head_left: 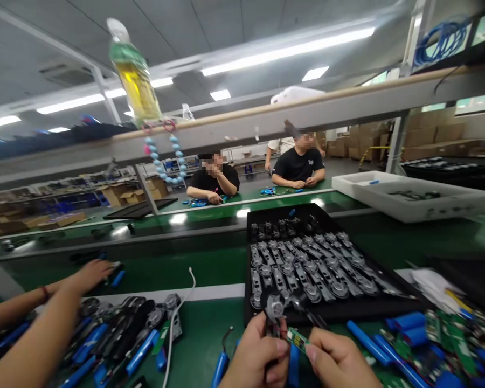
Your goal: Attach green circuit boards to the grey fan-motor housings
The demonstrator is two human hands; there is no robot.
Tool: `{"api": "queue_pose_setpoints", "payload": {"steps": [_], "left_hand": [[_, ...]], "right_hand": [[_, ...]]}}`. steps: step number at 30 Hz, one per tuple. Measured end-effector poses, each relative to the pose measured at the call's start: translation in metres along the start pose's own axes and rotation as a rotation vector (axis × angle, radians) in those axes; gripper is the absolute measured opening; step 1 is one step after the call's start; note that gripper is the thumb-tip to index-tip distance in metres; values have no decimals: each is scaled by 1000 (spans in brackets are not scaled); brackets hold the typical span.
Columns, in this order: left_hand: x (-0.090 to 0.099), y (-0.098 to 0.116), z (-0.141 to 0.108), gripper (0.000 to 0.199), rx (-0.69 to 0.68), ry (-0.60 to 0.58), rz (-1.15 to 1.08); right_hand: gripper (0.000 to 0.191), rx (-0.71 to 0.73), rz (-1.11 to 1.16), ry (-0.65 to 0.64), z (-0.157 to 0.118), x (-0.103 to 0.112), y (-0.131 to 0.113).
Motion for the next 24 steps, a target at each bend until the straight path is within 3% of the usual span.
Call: {"api": "queue_pose_setpoints", "payload": {"steps": [4, 8, 11, 15, 20, 24], "left_hand": [[-5, -3, -3, 30, 3, 12, -70], [-10, 4, -4, 33, -26, 76, 20], [-13, 4, -6, 40, -22, 102, 72], [-10, -5, -5, 45, -10, 48, 52], [-15, -12, 0, 39, -69, -80, -54], [-22, -13, 1, 51, -119, -54, -76]], "right_hand": [[31, 23, -12, -32, -4, -1, -10], [28, 83, -19, -4, -6, -2, -17], [36, -42, 75, -17, -9, -4, -5], [49, -200, 162, -105, -9, -11, 10], [54, -205, 177, -106, -9, -8, 12], [57, -203, 171, -77, -12, 4, 24]]}}
Point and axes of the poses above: each hand's wrist, its own z-axis towards the middle knuckle, its own x-axis out of the back of the hand, y = z × x, the point moved 5 cm from there along z, towards the middle knuckle, and after that the axes turned 4 degrees about -x, right-handed, at the moved point
